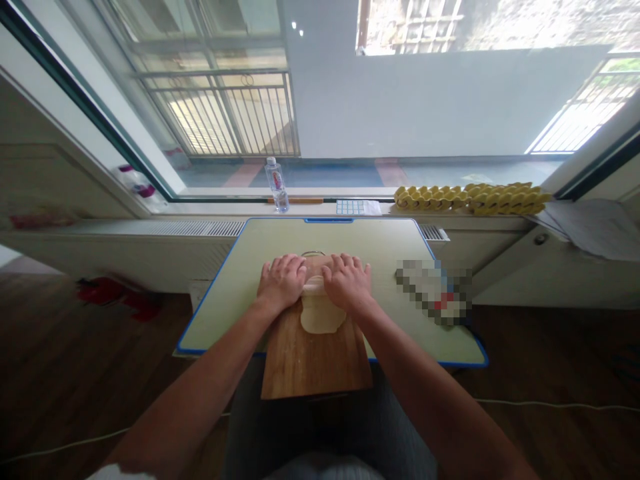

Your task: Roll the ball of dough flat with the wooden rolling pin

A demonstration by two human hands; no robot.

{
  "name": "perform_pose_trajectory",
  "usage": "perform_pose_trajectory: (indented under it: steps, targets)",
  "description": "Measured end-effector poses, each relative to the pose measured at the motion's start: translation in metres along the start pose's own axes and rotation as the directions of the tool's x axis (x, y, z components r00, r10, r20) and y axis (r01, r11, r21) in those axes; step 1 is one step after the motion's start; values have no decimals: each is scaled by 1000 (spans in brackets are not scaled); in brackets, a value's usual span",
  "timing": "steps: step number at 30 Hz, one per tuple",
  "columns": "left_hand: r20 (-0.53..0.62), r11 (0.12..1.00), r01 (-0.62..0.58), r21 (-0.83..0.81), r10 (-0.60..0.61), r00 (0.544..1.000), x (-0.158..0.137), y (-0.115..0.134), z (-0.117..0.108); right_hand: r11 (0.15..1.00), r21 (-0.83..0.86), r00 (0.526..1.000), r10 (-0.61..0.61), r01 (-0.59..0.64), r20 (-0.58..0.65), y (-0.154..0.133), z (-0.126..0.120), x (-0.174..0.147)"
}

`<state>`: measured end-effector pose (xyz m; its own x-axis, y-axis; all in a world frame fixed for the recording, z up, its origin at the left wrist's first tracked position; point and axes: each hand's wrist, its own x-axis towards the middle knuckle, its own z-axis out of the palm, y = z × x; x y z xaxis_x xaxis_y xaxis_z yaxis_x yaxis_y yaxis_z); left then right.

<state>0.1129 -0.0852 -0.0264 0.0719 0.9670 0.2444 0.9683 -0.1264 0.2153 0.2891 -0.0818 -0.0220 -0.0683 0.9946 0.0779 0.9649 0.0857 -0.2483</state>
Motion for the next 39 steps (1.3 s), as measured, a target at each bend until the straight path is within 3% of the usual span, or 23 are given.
perform_pose_trajectory:
  steps: [14, 39]
  targets:
    - [0, 1000, 1, -11, -1, 1000, -8, 0, -1, 1000, -15, 999, -20, 19, -36, -2, 0, -8]
    - [50, 1000, 8, -7, -7, 999, 19, -3, 1, 999, 44, 1000, -21, 21, -8, 3, 1, 19]
